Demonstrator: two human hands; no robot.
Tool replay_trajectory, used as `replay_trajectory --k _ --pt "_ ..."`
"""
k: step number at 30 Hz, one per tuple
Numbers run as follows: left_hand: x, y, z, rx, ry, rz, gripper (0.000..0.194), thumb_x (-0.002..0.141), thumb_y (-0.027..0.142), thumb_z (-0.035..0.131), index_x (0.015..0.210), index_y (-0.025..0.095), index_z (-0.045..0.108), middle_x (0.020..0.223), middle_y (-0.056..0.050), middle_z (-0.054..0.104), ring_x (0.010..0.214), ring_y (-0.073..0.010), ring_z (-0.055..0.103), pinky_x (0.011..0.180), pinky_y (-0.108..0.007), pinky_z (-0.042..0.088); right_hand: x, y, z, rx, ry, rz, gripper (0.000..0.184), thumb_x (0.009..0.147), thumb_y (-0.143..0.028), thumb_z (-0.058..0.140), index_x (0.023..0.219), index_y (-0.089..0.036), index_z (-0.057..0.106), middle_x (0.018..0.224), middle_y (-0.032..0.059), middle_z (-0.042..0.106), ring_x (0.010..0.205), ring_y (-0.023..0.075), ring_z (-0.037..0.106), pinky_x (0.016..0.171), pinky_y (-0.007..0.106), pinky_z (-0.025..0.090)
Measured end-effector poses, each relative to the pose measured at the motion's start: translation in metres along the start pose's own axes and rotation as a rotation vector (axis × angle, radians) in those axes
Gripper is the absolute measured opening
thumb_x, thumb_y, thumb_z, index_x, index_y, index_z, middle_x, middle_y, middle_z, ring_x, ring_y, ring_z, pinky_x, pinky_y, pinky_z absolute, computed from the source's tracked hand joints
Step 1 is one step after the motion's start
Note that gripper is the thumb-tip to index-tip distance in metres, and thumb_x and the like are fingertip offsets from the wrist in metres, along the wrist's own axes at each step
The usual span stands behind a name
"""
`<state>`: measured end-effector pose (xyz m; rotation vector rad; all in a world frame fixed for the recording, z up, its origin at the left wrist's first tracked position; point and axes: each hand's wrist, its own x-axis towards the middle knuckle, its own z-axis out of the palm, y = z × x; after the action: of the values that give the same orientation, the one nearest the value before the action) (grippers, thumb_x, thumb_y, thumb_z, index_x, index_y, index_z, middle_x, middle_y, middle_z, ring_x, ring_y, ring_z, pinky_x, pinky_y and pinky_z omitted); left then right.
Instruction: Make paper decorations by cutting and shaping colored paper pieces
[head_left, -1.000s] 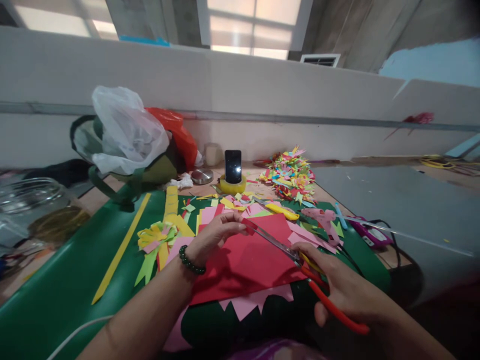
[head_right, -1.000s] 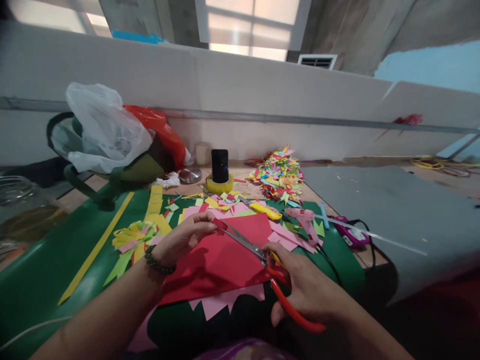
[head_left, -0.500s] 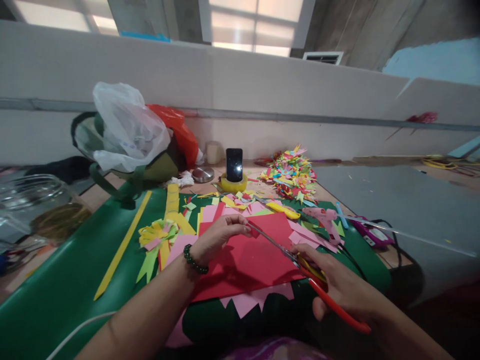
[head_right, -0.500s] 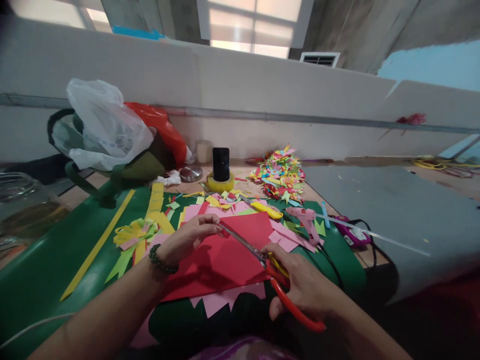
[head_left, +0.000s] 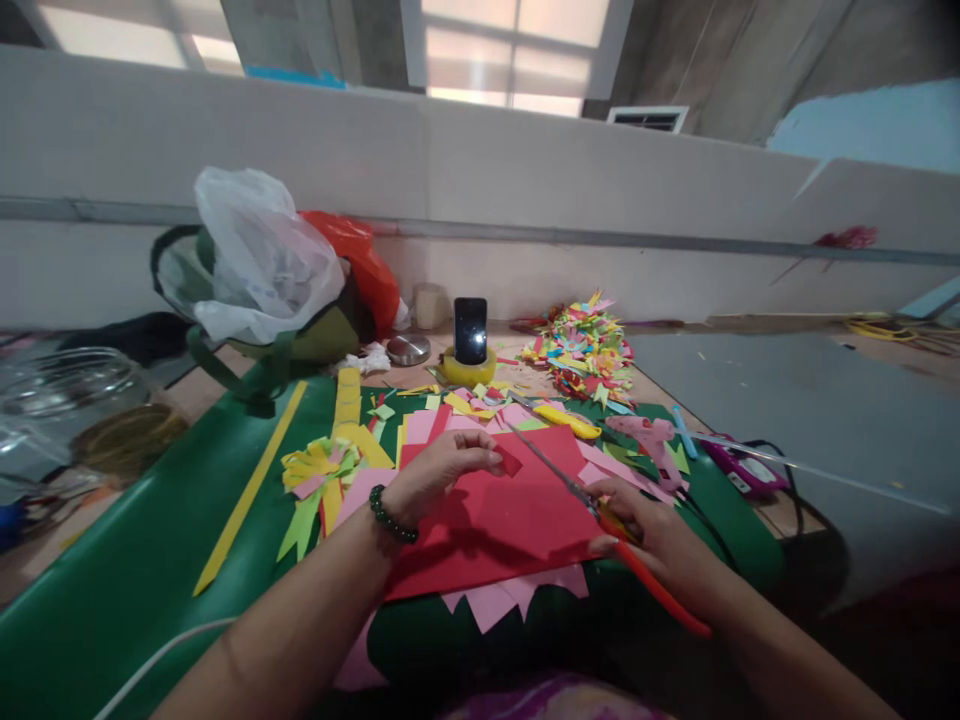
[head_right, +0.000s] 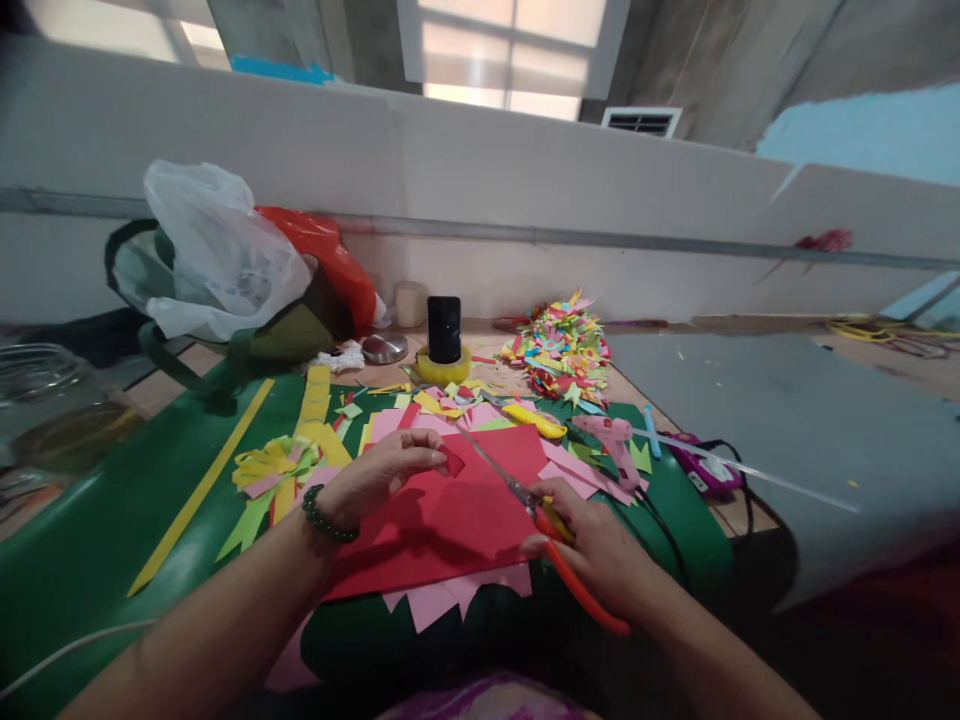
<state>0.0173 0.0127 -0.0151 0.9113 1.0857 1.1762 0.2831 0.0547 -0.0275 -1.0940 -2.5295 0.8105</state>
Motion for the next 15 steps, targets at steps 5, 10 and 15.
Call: replay_trajectory --k 5,10,15 --pt "0.000 0.004 -0.006 0.037 0.003 0.019 0.017 0.060 0.020 0.074 0.068 0.016 0.059 0.067 -0.001 0.067 0.073 -0.0156 0.064 0.075 -0.027 0.043 0.016 0.009 0.002 -0.284 0.098 0.115 0.030 0.082 -0.036 0.053 0.109 -0.021 0.056 0.104 0.0105 0.070 0.092 0.0287 0.067 0.073 0.035 0.047" --pt "0.001 0.007 -0.013 -0.015 -0.024 0.065 0.016 0.061 0.020 0.069 0.070 0.017 0.057 0.068 -0.002 0.068 0.078 -0.0181 0.065 0.082 -0.031 0.044 0.024 0.009 0.013 -0.425 -0.023 0.109 0.031 0.088 -0.027 0.048 0.117 -0.020 0.056 0.107 0.0108 0.069 0.096 0.0259 0.066 0.073 0.031 0.046" --pt "0.004 0.007 -0.014 0.021 0.060 0.064 0.020 0.057 0.020 0.073 0.069 0.016 0.058 0.070 -0.002 0.068 0.074 -0.0147 0.063 0.077 -0.027 0.044 0.021 0.004 0.005 -0.639 -0.039 0.117 0.027 0.090 -0.037 0.052 0.109 -0.023 0.066 0.102 0.0118 0.068 0.096 0.0295 0.065 0.067 0.031 0.046"
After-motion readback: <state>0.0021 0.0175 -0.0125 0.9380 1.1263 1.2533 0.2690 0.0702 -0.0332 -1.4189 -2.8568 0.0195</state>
